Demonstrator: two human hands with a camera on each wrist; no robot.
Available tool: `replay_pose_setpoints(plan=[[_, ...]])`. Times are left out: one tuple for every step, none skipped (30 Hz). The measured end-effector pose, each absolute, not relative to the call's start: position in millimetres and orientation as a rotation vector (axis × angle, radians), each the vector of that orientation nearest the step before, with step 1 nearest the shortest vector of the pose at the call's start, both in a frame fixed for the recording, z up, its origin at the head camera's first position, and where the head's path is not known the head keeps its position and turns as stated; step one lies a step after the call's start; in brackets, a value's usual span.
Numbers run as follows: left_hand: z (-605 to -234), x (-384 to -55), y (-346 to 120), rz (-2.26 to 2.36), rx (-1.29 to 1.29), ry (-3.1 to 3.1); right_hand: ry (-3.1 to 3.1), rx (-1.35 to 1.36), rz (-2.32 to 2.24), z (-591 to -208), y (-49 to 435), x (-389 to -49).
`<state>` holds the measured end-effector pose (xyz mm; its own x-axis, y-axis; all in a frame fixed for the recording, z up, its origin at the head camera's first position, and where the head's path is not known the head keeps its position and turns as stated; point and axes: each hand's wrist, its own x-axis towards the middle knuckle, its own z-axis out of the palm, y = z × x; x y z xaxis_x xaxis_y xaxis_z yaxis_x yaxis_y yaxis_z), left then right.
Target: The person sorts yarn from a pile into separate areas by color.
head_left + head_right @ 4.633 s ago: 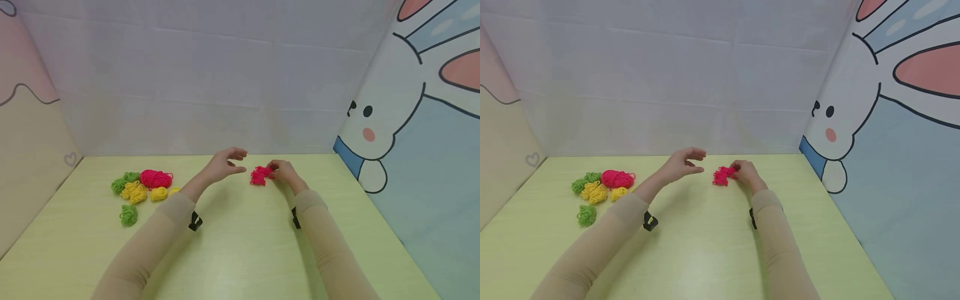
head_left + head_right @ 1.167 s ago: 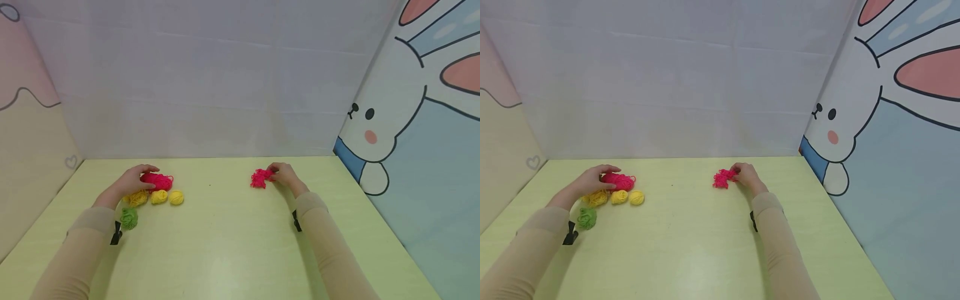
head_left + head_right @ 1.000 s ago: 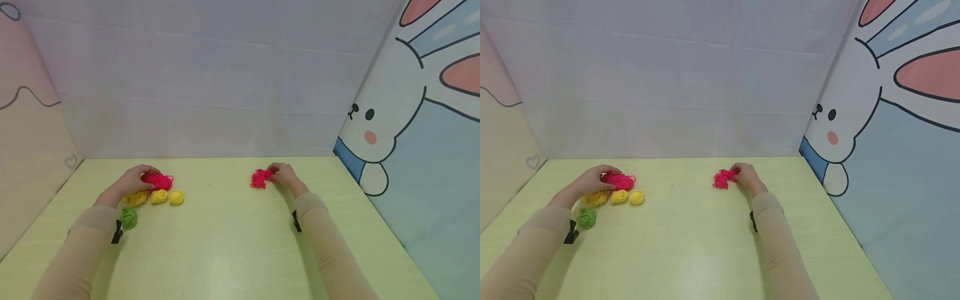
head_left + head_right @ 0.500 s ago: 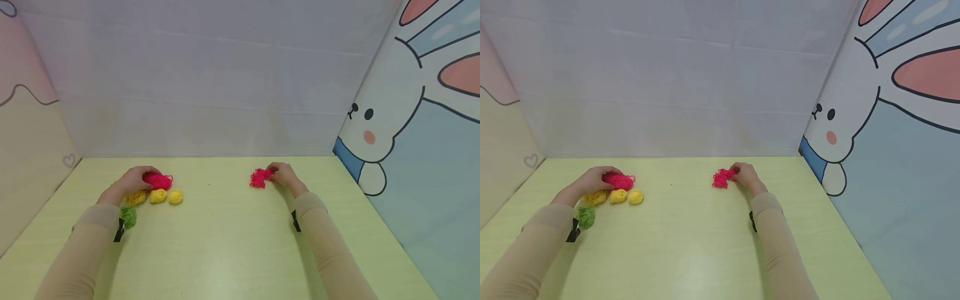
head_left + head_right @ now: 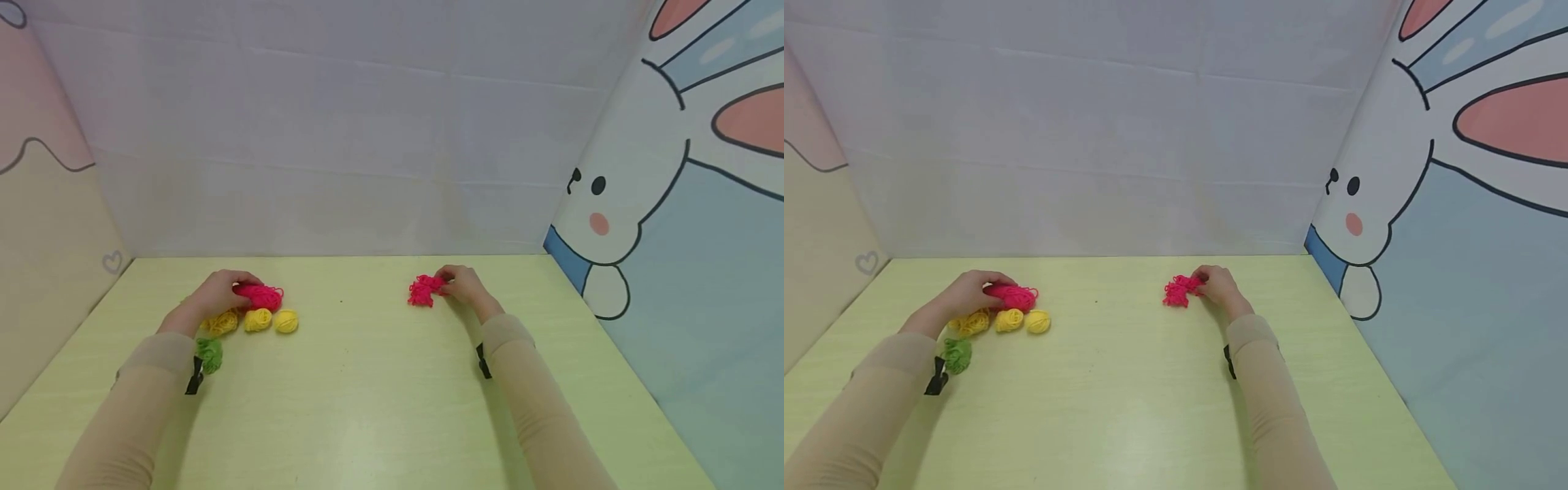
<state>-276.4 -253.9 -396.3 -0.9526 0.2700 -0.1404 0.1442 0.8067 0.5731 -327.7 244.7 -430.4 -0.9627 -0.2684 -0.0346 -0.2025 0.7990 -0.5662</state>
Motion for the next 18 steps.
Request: replay_pose_setpoints(plan=[[-395.9,-276.3,-253.5,0.863,0.322,2.773,2.866,-0.368,-0.891,-430.6,244.7,-327.5],[-395.4,-276.2,-253.1,0.872,0.322,2.766,2.862,-0.363,-0.893,-430.8,244.8,-327.4],[-395.1,-276.2,-252.7,0.878,0.317,2.761,2.857,-0.357,-0.899,-431.0,244.8,-327.5],[-394.9,-276.6,-252.7,0.879,0.308,2.757,2.853,-0.353,-0.904,-431.0,244.7,-327.5],[-394.7,-276.9,-252.5,0.881,0.297,2.754,2.852,-0.356,-0.902,-431.1,244.8,-327.5],[-394.3,-277.1,-252.0,0.880,0.291,2.753,2.854,-0.360,-0.899,-431.1,244.9,-327.5],[-393.5,-277.0,-251.5,0.882,0.284,2.751,2.855,-0.364,-0.899,-430.7,244.7,-327.4],[-392.6,-277.1,-250.8,0.887,0.280,2.752,2.856,-0.368,-0.898,-430.3,244.6,-327.4],[-391.7,-277.3,-250.1,0.888,0.278,2.758,2.858,-0.374,-0.897,-430.0,244.5,-327.3],[-390.6,-277.3,-249.0,0.887,0.285,2.769,2.860,-0.374,-0.898,-429.5,244.4,-327.1],[-389.5,-277.4,-247.8,0.882,0.294,2.782,2.865,-0.377,-0.893,-429.1,244.4,-326.9],[-388.2,-277.3,-246.5,0.874,0.306,2.798,2.868,-0.378,-0.896,-428.7,244.3,-326.7],[-386.9,-277.4,-245.3,0.872,0.316,2.810,2.869,-0.378,-0.896,-428.2,244.2,-326.5],[-385.7,-277.5,-244.0,0.869,0.330,2.825,2.870,-0.376,-0.896,-427.9,244.2,-326.4],[-384.7,-277.3,-242.9,0.863,0.342,2.840,2.871,-0.377,-0.895,-427.7,244.2,-326.3],[-383.6,-277.2,-241.8,0.859,0.354,2.851,2.871,-0.373,-0.895,-427.6,244.3,-326.3],[-382.4,-276.9,-240.6,0.859,0.363,2.859,2.871,-0.373,-0.894,-427.7,244.5,-326.6],[-381.5,-276.9,-239.8,0.860,0.376,2.868,2.871,-0.373,-0.893,-427.7,244.7,-326.9]])
